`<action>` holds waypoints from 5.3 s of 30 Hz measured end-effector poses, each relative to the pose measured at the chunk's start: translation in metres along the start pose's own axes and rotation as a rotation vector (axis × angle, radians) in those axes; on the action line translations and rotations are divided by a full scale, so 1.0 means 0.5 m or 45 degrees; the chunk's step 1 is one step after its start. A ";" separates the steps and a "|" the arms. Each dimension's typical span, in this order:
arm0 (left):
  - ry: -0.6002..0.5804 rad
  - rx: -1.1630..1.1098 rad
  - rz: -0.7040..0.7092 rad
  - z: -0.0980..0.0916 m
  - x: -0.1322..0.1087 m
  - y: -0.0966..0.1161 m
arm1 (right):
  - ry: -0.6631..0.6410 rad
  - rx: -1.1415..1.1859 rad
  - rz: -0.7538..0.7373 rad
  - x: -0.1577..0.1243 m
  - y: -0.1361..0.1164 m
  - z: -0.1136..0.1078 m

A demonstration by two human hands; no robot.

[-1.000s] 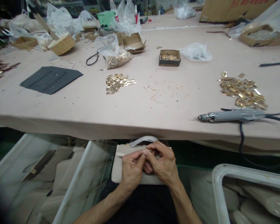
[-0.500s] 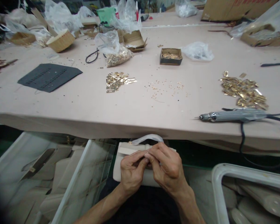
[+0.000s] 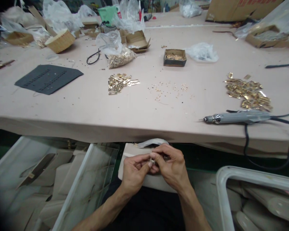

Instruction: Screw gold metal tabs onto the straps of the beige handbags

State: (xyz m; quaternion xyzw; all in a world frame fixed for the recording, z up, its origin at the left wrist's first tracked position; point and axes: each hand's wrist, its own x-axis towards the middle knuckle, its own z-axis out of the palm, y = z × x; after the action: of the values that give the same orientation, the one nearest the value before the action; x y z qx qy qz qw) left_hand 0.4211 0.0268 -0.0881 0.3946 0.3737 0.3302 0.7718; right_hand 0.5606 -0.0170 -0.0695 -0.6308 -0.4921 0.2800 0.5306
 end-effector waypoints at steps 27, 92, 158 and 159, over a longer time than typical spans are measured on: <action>-0.115 0.353 0.212 -0.016 0.011 -0.005 | 0.116 0.053 -0.070 -0.005 0.010 0.010; 0.214 -0.074 -0.151 -0.091 0.055 -0.051 | -0.288 -1.396 -0.412 0.562 -0.126 0.283; 0.319 -0.022 -0.165 -0.077 0.098 -0.040 | -0.532 -0.708 -0.836 0.555 -0.085 0.300; 0.319 -0.028 -0.162 -0.078 0.098 -0.041 | -0.520 -0.727 -0.818 0.552 -0.088 0.299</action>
State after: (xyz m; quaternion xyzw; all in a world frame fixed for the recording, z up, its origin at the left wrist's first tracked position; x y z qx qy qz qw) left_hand 0.4175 0.0704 -0.1372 0.3172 0.4877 0.3311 0.7429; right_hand 0.5146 0.2930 -0.0234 -0.4993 -0.8138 0.0734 0.2882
